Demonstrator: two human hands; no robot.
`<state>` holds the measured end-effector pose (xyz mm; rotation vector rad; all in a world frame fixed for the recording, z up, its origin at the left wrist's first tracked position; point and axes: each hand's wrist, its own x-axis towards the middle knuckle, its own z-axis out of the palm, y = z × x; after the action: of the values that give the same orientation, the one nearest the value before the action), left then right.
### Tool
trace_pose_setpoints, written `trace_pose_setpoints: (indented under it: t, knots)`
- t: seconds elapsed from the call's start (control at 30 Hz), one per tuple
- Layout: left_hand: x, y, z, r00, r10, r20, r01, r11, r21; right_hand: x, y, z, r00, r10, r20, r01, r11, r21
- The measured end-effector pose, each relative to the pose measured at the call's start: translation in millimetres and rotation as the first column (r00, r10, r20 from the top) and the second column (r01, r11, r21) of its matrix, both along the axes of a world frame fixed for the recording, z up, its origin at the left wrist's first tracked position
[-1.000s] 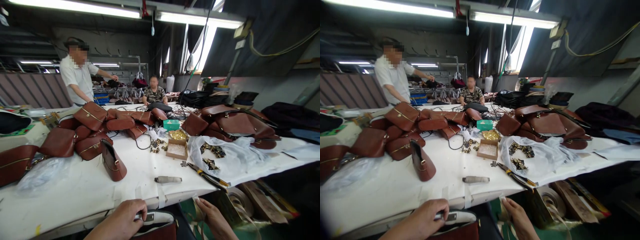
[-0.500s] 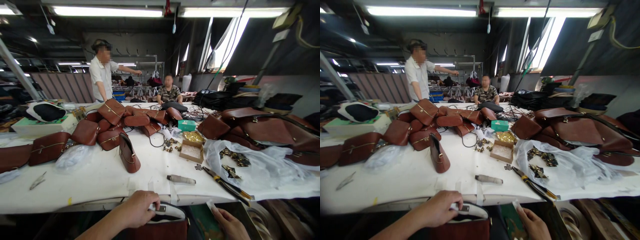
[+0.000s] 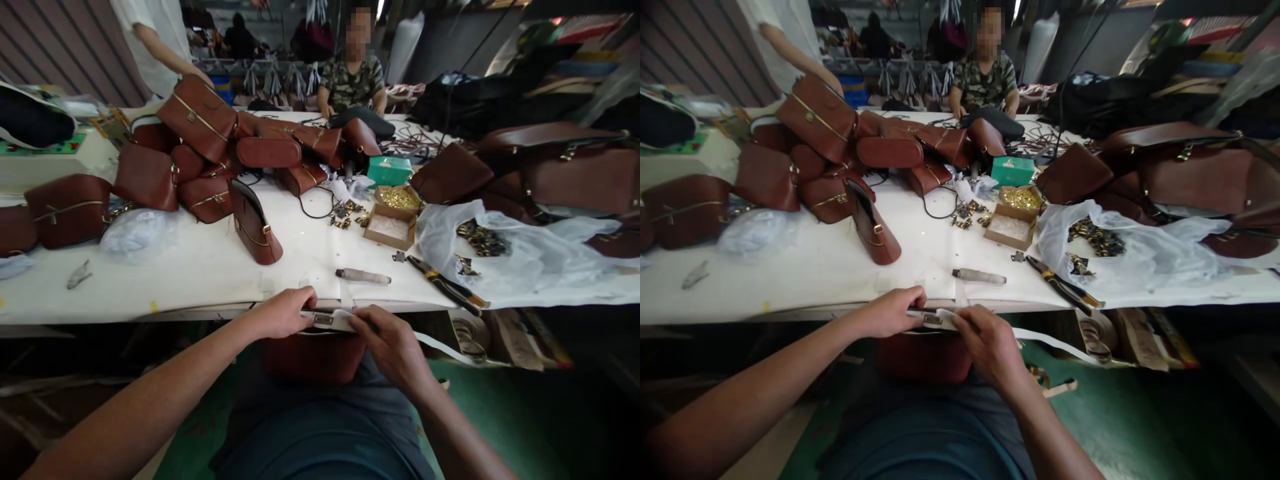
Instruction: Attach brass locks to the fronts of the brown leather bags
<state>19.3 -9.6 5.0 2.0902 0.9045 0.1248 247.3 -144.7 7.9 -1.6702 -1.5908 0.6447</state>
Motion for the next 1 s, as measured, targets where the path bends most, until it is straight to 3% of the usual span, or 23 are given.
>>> trace_pose_setpoints:
  t: [0.07, 0.23, 0.37, 0.47, 0.6, 0.73, 1.0]
  knots:
    - [-1.5, 0.5, -3.5, 1.0, 0.009, 0.012, -0.009, 1.0, -0.02, -19.2, 15.7, -0.1, 0.983, 0.128, 0.131, -0.128, 0.992, -0.006]
    - [-7.3, 1.4, -9.5, 0.999, 0.041, 0.013, -0.039, 0.994, -0.104, -33.8, 24.1, -15.1, 0.934, 0.177, 0.309, -0.159, 0.984, -0.083]
    - [-9.2, 2.6, -3.9, 0.996, -0.078, 0.031, 0.081, 0.992, -0.101, -39.6, 18.8, -19.8, 0.927, 0.113, 0.358, -0.079, 0.991, -0.108]
    - [-6.2, 2.7, 4.0, 0.987, -0.15, -0.054, 0.146, 0.986, -0.084, -45.8, 18.6, -16.4, 0.902, 0.087, 0.423, -0.013, 0.985, -0.174]
    - [7.9, 0.3, 13.2, 0.962, -0.159, -0.222, 0.182, 0.979, 0.09, -48.4, 18.2, -13.0, 0.891, 0.085, 0.446, 0.013, 0.977, -0.213]
    - [23.8, -3.8, 19.3, 0.912, -0.194, -0.362, 0.3, 0.916, 0.266, -42.5, 15.6, -13.6, 0.931, 0.083, 0.354, 0.006, 0.97, -0.244]
    - [27.0, -10.6, 25.1, 0.915, -0.164, -0.368, 0.265, 0.934, 0.242, -33.8, 14.7, -10.7, 0.901, -0.013, 0.433, 0.142, 0.953, -0.267]
